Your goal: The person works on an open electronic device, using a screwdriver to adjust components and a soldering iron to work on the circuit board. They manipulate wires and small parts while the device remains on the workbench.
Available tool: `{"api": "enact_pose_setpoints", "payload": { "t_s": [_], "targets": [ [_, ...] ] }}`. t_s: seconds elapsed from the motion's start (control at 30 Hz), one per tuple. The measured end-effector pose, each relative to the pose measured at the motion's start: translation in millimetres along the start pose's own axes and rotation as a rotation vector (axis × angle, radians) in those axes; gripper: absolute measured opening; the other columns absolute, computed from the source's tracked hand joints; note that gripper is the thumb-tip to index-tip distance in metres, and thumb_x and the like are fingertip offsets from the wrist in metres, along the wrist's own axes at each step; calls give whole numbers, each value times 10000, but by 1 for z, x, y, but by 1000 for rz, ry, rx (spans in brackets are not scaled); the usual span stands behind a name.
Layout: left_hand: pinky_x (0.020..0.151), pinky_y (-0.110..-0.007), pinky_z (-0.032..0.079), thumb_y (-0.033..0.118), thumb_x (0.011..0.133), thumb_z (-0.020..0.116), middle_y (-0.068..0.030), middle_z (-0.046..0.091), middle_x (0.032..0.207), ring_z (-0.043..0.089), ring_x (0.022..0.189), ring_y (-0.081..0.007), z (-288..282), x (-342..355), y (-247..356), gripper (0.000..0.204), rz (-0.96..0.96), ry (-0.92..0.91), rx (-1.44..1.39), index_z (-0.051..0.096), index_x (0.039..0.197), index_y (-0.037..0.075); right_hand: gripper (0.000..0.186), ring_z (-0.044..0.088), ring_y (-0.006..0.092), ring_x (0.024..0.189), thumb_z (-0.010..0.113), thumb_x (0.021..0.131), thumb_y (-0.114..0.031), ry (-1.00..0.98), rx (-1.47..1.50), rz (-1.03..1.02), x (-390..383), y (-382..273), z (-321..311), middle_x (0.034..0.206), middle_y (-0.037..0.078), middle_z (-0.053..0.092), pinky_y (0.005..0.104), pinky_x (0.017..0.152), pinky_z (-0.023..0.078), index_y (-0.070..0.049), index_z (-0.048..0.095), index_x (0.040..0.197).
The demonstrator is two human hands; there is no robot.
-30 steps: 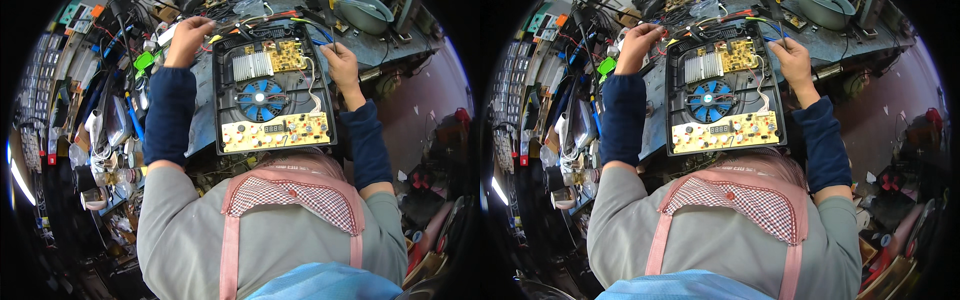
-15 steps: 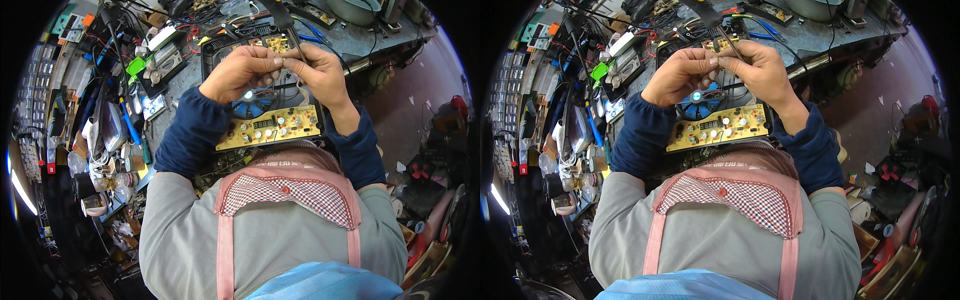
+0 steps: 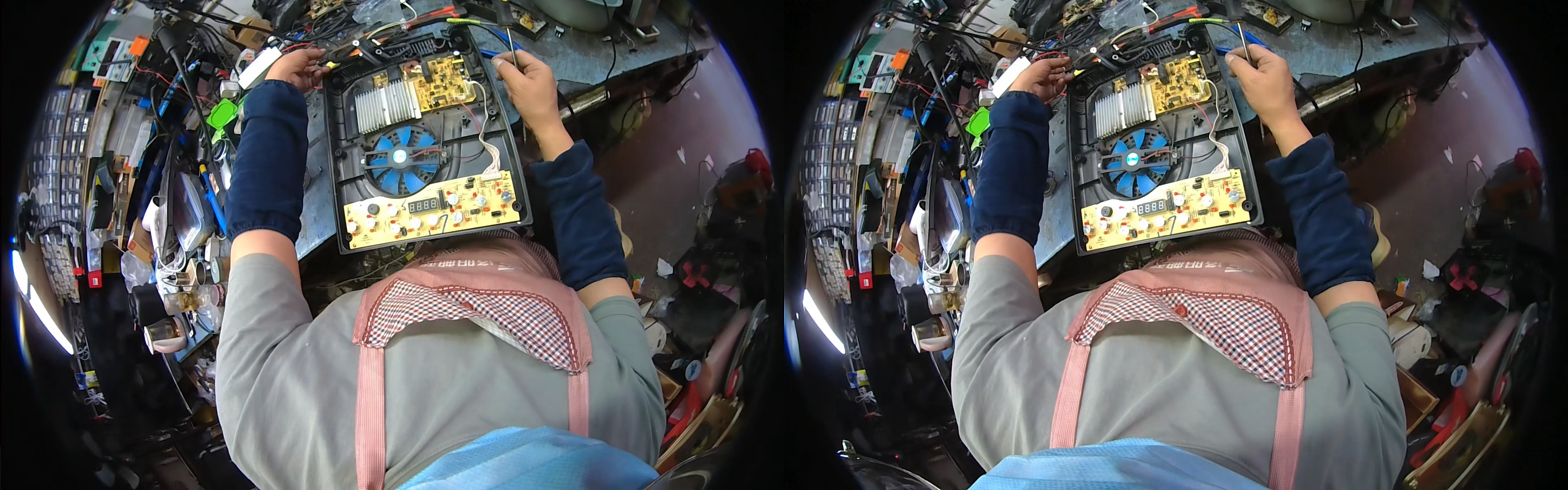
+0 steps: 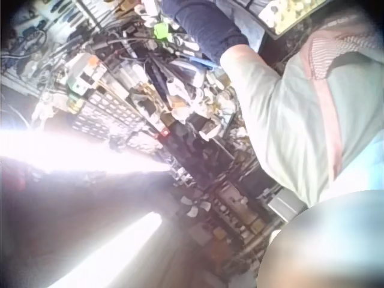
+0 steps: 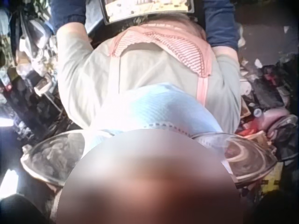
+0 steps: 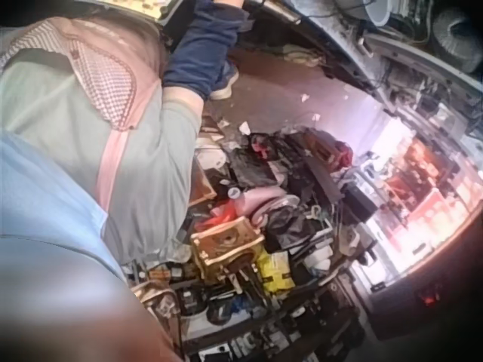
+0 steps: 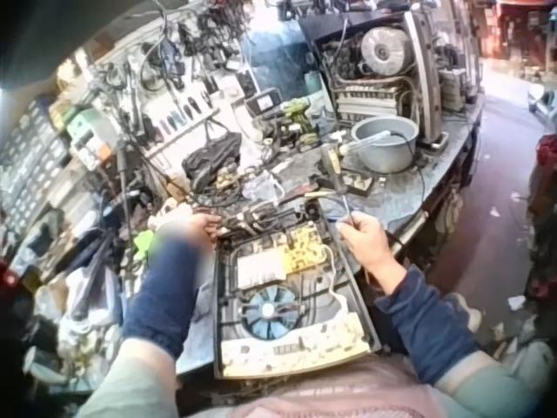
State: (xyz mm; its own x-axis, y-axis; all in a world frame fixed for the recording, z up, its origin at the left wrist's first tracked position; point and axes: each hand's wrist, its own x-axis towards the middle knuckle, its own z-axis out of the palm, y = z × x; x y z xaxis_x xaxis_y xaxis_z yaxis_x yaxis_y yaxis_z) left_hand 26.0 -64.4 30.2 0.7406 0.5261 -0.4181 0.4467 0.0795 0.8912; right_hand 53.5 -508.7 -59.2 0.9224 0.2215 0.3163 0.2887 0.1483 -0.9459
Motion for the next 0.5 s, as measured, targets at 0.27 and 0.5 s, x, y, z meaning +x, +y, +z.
{"api": "enact_pose_setpoints", "payload": {
  "t_s": [0.27,0.5],
  "targets": [
    [342,-149,313,217,944,779,-35,643,696,437,408,-59,-13,50,1,211,-245,-149,-180,642,896,64,186,523,43,670,695,942,-162,-8,-29,5,-2,-5,0,725,-31,632,237,623,427,22,722,949],
    [563,-243,605,112,989,705,-124,705,892,682,647,-208,13,1,17,137,-60,-117,-256,659,1011,-15,179,513,40,669,697,937,-162,-14,-75,-33,-2,-4,0,712,-39,611,240,617,422,15,726,939]
  ]
}}
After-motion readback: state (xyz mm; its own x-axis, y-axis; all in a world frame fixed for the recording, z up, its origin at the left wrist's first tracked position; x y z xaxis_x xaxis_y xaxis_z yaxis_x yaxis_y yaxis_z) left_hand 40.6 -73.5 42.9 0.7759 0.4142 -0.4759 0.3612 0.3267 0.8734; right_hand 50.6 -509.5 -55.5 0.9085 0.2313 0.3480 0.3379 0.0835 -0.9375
